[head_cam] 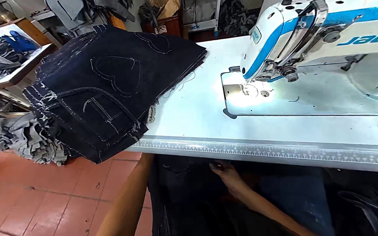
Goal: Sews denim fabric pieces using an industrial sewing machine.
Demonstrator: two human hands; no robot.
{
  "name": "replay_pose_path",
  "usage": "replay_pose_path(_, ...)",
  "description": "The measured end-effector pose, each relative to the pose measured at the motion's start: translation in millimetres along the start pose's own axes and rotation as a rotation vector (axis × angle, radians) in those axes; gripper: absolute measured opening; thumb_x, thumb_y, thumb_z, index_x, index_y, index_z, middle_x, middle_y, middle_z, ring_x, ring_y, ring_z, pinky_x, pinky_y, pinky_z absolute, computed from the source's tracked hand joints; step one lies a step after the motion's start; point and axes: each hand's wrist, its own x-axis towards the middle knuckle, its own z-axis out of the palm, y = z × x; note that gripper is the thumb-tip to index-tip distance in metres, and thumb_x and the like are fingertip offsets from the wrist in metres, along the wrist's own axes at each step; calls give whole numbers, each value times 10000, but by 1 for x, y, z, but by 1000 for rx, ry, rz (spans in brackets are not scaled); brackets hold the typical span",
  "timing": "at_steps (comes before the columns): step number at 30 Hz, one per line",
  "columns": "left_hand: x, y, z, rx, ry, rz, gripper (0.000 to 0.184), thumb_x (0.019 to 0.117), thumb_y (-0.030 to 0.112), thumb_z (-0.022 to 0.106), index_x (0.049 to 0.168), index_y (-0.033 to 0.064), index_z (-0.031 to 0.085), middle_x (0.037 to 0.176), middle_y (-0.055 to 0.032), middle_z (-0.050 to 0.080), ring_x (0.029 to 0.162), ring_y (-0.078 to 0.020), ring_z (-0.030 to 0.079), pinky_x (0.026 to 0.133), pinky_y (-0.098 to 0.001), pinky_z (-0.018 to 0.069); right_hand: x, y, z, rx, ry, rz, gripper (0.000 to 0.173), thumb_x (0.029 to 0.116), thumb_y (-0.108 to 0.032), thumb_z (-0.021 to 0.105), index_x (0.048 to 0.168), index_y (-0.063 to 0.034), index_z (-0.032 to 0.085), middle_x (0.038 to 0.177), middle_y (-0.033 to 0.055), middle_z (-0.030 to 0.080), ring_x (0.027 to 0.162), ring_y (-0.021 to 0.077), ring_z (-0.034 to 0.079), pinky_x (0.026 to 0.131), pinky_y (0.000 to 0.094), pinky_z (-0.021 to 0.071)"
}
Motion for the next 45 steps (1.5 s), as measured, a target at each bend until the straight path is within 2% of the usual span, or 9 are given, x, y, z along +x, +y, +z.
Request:
replay_pose_path(5, 22, -35, 67, 145, 430, 221, 483, 1017, 348, 555, 1277, -42, 672, 1328, -294, 636, 1319, -457, 559, 1113, -632, 407, -9, -24, -30, -727, -256, 19, 601, 968, -337, 708, 1424, 16, 542, 1322, 254, 631, 1211, 374, 630, 1065, 532, 478)
replay_pose_path(10, -73, -45, -27, 405, 826, 892, 237, 962, 286, 583, 914, 139, 763, 824, -26, 729, 715, -206, 718, 608, -463, 598, -48, -99, -76, -1153, -782, -241, 402, 1006, -247, 661, 1339, -24, 636, 1236, 247, 680, 1161, 449, 643, 1009, 640, 470)
replay_pose_path(15, -48, -48, -159, 954, 861, 1042, 313, 853, 39, 675, 1158, 74, 739, 1242, -154, 698, 1221, -359, 641, 1033, -577, 506, -83, -173, -78, -1106, -695, -568, 401, 1011, -279, 651, 1344, -57, 629, 1197, 203, 691, 1053, 408, 689, 893, 619, 540)
replay_pose_path(19, -38, -31, -194, 1104, 768, 1131, 92, 839, -12, 701, 907, 41, 732, 897, -122, 713, 874, -322, 716, 702, -491, 592, -97, -188, -72, -970, -679, -862, 300, 1000, -212, 656, 1240, -33, 681, 1098, 184, 721, 981, 358, 716, 852, 542, 576)
replay_pose_path(27, -74, 70, -184, 686, 997, 1428, 211, 968, 211, 599, 918, 66, 744, 829, -39, 710, 766, -160, 705, 702, -325, 603, -101, -223, -6, -721, -357, -1532, 344, 1034, -396, 586, 1244, -144, 689, 1356, 76, 657, 1325, 252, 574, 1074, 421, 487)
replay_pose_path(31, -67, 115, -173, 603, 953, 1503, 142, 908, 191, 661, 878, 73, 735, 799, -20, 692, 706, -119, 675, 640, -289, 582, -45, -236, 20, -973, -29, -1308, 517, 1022, -570, 481, 1235, -153, 702, 1324, 79, 673, 1269, 302, 609, 982, 550, 522)
replay_pose_path(35, -28, 128, -138, 538, 906, 1464, 112, 867, 166, 699, 812, 69, 715, 747, -29, 670, 665, -141, 673, 611, -320, 591, 12, -223, -8, -1256, -211, -732, 913, 993, -752, 230, 1629, -99, 272, 1710, 123, 207, 1588, 376, 98, 1258, 637, 45)
replay_pose_path(41, -8, 117, -56, 478, 1043, 1545, 181, 998, 174, 599, 948, 51, 722, 842, -94, 721, 765, -231, 723, 644, -376, 609, -28, -160, -60, -1147, 38, -1240, 439, 1035, -435, 539, 1379, -178, 630, 1490, 147, 556, 1429, 336, 483, 1183, 508, 399)
replay_pose_path(45, 19, 122, -21, 225, 758, 1467, 191, 950, 293, 673, 897, 117, 724, 1090, -55, 736, 1145, -221, 678, 1031, -466, 534, -43, -143, -81, -1059, 372, -1239, 318, 1020, -505, 538, 1184, -297, 715, 1174, 71, 675, 1101, 272, 644, 908, 461, 540)
